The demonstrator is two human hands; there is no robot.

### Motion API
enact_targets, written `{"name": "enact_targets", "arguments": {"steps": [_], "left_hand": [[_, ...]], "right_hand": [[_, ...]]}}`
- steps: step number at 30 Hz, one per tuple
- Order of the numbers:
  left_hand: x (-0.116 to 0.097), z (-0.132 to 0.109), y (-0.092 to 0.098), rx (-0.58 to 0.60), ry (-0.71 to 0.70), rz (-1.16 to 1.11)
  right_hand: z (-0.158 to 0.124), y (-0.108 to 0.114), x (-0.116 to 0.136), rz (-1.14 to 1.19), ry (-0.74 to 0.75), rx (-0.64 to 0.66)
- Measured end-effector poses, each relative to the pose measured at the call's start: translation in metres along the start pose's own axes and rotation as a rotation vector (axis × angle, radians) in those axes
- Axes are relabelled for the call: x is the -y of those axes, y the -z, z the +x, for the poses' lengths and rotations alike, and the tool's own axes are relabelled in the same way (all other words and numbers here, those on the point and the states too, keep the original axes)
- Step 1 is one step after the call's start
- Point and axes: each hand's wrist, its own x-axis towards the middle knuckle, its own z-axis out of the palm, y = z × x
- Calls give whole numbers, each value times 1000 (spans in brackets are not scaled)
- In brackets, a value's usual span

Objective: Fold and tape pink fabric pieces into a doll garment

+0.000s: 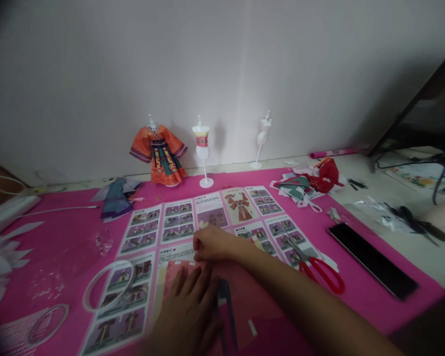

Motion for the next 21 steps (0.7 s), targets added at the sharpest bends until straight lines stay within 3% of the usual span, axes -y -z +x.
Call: {"name": "enact_targets", "arguments": {"steps": [10,21], "left_hand": [[-3,0,4,-17,0,15],[-3,0,5,-6,-2,36]], "right_hand": [[1,2,-1,-88,-40,-122],[4,-3,2,-78,-145,-161]]}}
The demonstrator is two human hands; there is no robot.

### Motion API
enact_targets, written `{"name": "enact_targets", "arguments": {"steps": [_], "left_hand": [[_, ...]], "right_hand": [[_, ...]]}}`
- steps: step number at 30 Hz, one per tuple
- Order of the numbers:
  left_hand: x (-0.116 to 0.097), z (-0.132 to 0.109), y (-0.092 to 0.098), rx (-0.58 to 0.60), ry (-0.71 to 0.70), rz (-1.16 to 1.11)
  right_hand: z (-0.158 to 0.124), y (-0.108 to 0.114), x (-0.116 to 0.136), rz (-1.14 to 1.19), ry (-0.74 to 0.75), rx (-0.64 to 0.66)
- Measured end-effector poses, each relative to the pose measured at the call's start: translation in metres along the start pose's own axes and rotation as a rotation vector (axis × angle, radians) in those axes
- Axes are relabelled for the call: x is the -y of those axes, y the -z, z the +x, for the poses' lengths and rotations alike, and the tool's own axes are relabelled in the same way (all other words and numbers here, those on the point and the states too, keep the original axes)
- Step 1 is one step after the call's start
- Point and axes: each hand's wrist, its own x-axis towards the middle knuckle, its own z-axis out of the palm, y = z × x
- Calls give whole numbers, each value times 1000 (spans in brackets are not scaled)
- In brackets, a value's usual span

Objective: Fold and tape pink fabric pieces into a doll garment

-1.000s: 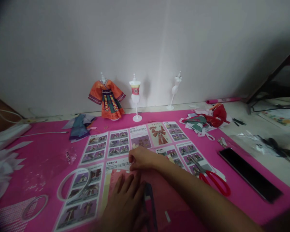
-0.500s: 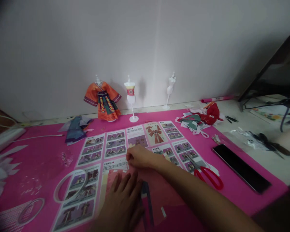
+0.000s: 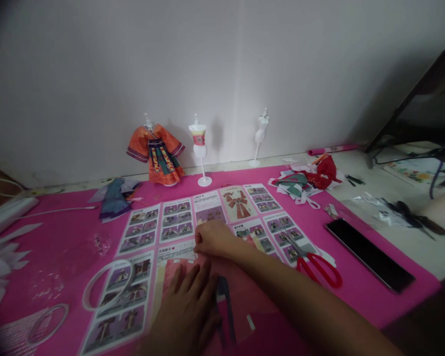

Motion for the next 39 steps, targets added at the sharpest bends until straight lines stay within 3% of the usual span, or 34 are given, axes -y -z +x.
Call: {"name": "enact_targets", "arguments": {"steps": [4,9,14,17,20,23,31,39], "left_hand": [[2,1,3,-1,-11,31],[4,1,0,-79,11,78],[3,-1,-3,-242,25,28],[0,1,-3,-204,-113,-41],[-5,5,-4,-81,-297,-87],[-9,7,-6,7,-370,-94],[-9,8,-8,81,-378,-58],[-9,8,-7,48,-362,-101]], "right_hand": [[-14,11,-1,73,12,-51],[-76,21,-14,140,16,-17],[-143,10,-23,121,36,44],[-164,-2,-25,126,26,60],[-172,-18,-29,109,-13,63],[-175,-33,-34,75,-12,57],[-186,-32,-31,-36,24,17],[-184,-54,-50,-76,51,10]]}}
